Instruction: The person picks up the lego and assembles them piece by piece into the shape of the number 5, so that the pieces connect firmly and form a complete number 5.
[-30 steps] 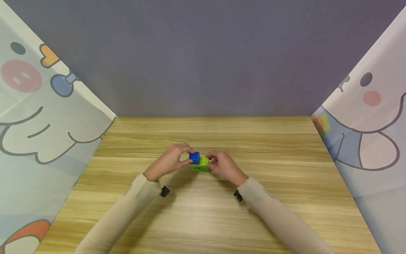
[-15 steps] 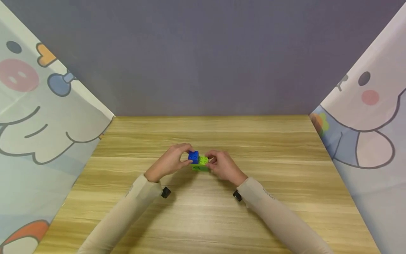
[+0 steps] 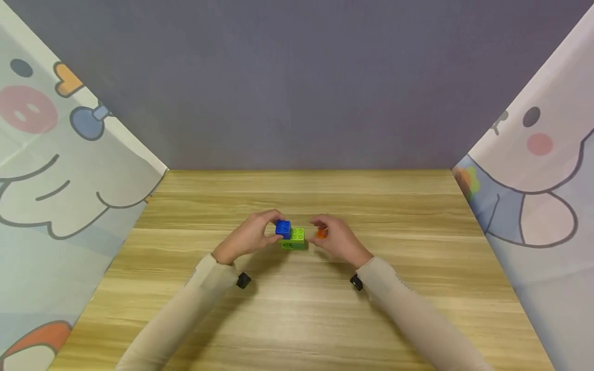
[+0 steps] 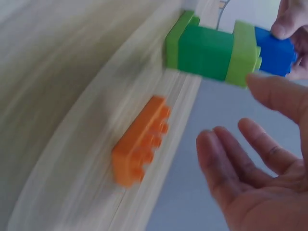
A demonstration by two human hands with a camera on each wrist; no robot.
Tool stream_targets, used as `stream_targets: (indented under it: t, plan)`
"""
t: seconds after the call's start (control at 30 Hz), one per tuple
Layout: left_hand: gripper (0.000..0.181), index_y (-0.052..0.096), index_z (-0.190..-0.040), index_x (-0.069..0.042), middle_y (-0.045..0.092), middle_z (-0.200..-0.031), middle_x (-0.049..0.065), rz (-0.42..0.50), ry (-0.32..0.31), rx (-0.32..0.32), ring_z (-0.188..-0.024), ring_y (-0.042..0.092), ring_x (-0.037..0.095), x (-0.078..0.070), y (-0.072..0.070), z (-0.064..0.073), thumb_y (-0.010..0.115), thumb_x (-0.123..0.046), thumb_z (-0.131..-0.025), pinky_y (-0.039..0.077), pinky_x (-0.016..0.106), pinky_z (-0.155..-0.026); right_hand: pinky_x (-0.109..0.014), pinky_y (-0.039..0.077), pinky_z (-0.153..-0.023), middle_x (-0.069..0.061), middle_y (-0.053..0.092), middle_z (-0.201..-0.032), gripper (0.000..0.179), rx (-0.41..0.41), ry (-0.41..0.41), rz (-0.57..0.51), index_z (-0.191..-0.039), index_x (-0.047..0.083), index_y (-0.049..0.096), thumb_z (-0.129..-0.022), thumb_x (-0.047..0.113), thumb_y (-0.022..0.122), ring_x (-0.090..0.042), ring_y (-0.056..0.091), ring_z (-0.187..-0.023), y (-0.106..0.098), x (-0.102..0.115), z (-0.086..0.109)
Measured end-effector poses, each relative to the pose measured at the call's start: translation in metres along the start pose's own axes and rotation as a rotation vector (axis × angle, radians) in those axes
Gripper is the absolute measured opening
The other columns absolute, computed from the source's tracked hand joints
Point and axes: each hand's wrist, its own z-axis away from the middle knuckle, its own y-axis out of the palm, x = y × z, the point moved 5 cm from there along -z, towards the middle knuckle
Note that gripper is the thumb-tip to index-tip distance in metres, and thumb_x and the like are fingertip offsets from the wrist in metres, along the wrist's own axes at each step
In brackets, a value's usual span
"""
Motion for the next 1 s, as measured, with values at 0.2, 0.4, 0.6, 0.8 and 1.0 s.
stream_targets:
  t: [0.2,0.4,0.6,0.8,1.0]
  plan:
    - [0.041,0.059,-0.119,-0.009,0.063,-0.110,0.000,0.008,-0.012,0.003,-0.100,0.060,0.014,0.000,-0.002,0.000,0.076,-0.017,-0.082,0.048,0.028,-0.085,-0.043,0.049,-0.081,-0.012,0.061,-0.108,0.036,-0.002,0.066,0.158,-0.114,0.002,0.064,-0.081,0.011,0.076,-0.029,0.058,-0.097,-0.011,-0.017,0.002]
    - [0.042,0.059,-0.120,-0.009,0.058,-0.118,0.001,0.005,0.010,-0.030,-0.107,0.056,0.017,-0.002,-0.006,0.001,0.074,-0.023,-0.084,0.046,0.031,-0.090,-0.045,0.046,-0.079,-0.011,0.061,-0.100,0.037,0.016,0.163,0.265,-0.105,0.001,0.066,-0.073,0.012,0.081,-0.027,0.055,-0.090,-0.012,-0.027,0.008]
    - [0.040,0.059,-0.120,-0.007,0.058,-0.117,0.001,0.026,0.024,-0.052,-0.108,0.056,0.019,-0.002,-0.008,0.004,0.072,-0.025,-0.086,0.045,0.031,-0.091,-0.044,0.045,-0.078,-0.011,0.060,-0.099,0.034,0.013,0.226,0.253,-0.104,0.001,0.064,-0.074,0.006,0.077,-0.027,0.055,-0.087,-0.009,-0.036,0.010]
    - [0.038,0.059,-0.120,-0.008,0.059,-0.116,0.002,0.030,0.027,-0.058,-0.108,0.056,0.018,-0.001,-0.009,0.005,0.070,-0.026,-0.088,0.045,0.031,-0.092,-0.038,0.048,-0.071,-0.008,0.062,-0.091,0.027,-0.005,0.267,0.194,-0.099,0.002,0.065,-0.076,0.008,0.077,-0.022,0.056,-0.079,-0.009,-0.040,0.010]
    - [0.039,0.059,-0.122,-0.009,0.056,-0.120,0.000,0.028,0.031,-0.050,-0.111,0.054,0.022,-0.002,-0.010,0.006,0.067,-0.029,-0.090,0.044,0.033,-0.094,-0.030,0.048,-0.063,-0.005,0.061,-0.085,0.026,-0.029,0.249,0.106,-0.099,0.002,0.067,-0.077,0.010,0.077,-0.018,0.055,-0.075,-0.017,-0.032,0.011]
